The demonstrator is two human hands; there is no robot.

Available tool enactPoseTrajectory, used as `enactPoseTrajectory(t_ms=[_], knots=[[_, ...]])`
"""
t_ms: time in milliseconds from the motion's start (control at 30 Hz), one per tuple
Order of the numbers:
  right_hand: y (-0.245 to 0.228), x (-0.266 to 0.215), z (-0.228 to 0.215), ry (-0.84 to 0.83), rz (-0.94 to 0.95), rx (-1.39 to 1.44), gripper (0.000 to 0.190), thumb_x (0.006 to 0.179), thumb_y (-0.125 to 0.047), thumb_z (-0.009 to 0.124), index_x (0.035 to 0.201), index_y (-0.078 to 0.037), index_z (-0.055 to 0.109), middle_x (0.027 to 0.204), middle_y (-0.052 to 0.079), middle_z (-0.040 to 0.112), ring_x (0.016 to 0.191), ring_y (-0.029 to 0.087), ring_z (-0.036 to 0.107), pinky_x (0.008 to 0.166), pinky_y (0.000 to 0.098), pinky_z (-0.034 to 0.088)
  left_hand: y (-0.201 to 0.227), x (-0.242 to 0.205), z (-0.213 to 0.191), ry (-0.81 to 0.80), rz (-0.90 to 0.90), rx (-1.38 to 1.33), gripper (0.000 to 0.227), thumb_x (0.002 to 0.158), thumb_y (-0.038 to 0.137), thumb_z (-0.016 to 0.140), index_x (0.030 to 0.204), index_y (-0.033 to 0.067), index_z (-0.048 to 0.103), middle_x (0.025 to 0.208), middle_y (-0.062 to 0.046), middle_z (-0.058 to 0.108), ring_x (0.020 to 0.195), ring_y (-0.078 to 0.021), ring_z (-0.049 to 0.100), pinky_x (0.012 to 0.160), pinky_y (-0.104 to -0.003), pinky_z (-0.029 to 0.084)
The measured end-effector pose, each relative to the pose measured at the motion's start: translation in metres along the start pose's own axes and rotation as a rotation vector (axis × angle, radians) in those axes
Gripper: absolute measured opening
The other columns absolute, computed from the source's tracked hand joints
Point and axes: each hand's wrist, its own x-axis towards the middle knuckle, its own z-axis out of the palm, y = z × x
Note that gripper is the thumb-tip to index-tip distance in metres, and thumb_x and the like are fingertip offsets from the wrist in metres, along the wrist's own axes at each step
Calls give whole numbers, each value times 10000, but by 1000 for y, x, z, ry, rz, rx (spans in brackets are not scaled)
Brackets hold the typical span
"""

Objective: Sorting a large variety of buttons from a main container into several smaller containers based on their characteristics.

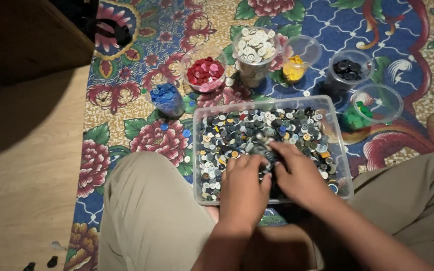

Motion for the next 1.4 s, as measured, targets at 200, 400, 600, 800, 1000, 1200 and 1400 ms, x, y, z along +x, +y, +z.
enactPoseTrajectory(t_ms=[200, 400, 600, 800, 1000, 1200, 1400], knots=[[-37, -2, -29, -267, 304, 262, 499, 902, -7, 482, 1249, -166, 804, 745, 56, 777, 529, 132, 538, 489, 259, 438, -11, -5, 9, -221, -61, 29, 147, 846, 198, 648, 955, 165, 741, 894, -27, 744, 928, -294, 637, 861, -448, 498], [-38, -2, -43, -231, 344, 138, 449, 863, 56, 463, 1029, -97, 851, 895, 25, 866, 660, 142, 722, 617, 246, 553, -13, 6, -19, -265, -173, 85, 364, 891, 230, 678, 1249, 179, 717, 1162, -103, 709, 1111, -298, 620, 989, -465, 481], [-35, -12, -41, -414, 283, -129, 404, 874, -39, 558, 1087, -210, 855, 964, 16, 884, 1056, 274, 793, 957, 404, 580, -7, 17, -47, -312, -282, 70, 399, 939, 260, 638, 1330, 185, 656, 1252, -146, 683, 1255, -382, 589, 1032, -528, 466], [-18, -1, -44, -225, 214, -195, 473, 864, -46, 577, 1275, -208, 745, 1199, 110, 783, 1145, 427, 692, 1012, 540, 533, -10, 19, -57, -202, -402, -5, 511, 902, 200, 676, 1398, 125, 575, 1419, -213, 526, 1352, -455, 483, 1068, -541, 470], [9, 8, -50, 29, 256, -380, 440, 896, -178, 611, 1284, -341, 737, 1095, 57, 769, 1075, 351, 721, 966, 480, 554, -9, 10, -45, -271, -511, -99, 744, 875, 177, 742, 1529, 111, 394, 1558, -255, 283, 1427, -530, 342, 1115, -636, 442], [12, -2, -17, -60, 207, -286, 504, 847, -102, 617, 1343, -151, 692, 1267, 166, 697, 1219, 405, 657, 1041, 508, 515, -25, 22, -15, -297, -546, -133, 712, 870, 199, 736, 1474, 123, 367, 1455, -248, 389, 1377, -464, 412, 994, -582, 536], [-39, -10, -5, -137, 73, -42, 496, 851, -31, 585, 1315, -155, 712, 1361, 122, 685, 1324, 381, 586, 1094, 502, 477, -8, 22, -22, -322, -487, -168, 520, 924, 137, 656, 1414, 106, 487, 1359, -244, 537, 1299, -442, 544, 958, -526, 587]])
